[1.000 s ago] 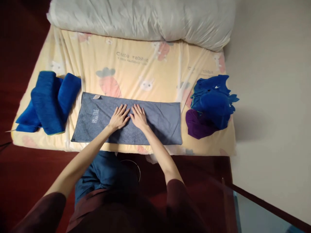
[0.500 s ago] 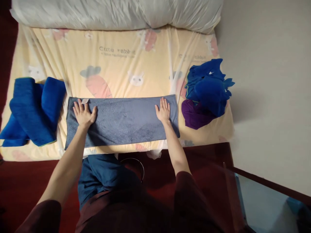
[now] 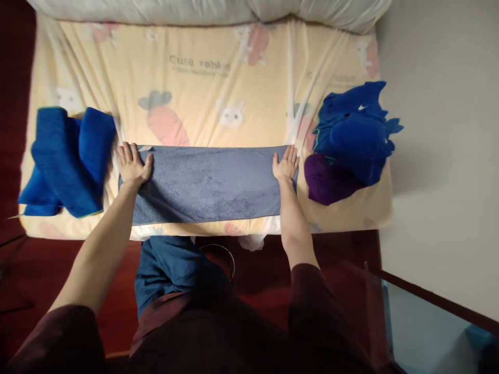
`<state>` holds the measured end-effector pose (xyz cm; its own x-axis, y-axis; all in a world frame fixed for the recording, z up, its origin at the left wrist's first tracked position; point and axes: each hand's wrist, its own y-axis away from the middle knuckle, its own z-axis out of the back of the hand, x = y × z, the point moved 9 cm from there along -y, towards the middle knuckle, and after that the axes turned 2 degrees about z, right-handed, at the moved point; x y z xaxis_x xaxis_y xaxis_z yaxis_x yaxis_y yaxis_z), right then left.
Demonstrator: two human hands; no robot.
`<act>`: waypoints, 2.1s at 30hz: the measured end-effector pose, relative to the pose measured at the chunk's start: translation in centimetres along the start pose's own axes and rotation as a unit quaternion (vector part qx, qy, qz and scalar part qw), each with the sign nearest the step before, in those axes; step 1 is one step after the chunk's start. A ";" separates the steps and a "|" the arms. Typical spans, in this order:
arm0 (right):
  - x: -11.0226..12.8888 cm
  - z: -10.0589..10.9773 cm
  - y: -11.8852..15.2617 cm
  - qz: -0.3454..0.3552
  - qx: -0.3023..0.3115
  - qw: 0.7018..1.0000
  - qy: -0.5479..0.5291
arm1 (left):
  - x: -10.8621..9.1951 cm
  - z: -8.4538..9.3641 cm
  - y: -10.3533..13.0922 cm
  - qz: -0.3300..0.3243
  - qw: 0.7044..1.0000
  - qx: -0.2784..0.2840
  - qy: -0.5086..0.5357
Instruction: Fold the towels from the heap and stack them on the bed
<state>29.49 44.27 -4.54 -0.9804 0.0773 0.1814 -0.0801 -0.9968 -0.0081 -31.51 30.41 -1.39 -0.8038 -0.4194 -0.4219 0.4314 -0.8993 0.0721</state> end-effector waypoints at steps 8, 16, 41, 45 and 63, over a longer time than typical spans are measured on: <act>7.6 4.5 4.3 0.056 0.009 0.998 -0.029 | -5.4 2.3 7.4 -0.098 0.995 0.006 -0.015; 27.4 0.1 21.1 0.296 0.103 0.943 -0.111 | -17.9 -7.9 17.8 -0.235 0.968 0.081 0.031; -8.8 7.2 18.0 -0.060 -0.155 0.964 -0.206 | 0.9 2.5 18.6 -0.059 0.997 -0.045 -0.010; -10.5 5.7 19.9 -0.089 -0.090 0.955 -0.268 | 1.4 2.6 21.8 -0.069 0.997 -0.038 -0.020; -3.5 8.3 19.2 0.065 -0.038 0.988 -0.131 | -3.5 2.1 19.6 -0.063 0.997 -0.050 -0.013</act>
<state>32.92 24.71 2.82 -0.9035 -0.0702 0.4227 0.0206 -0.9924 -0.1209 -21.14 14.00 3.40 -0.8644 -0.3078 -0.3975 0.3635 -0.9289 -0.0712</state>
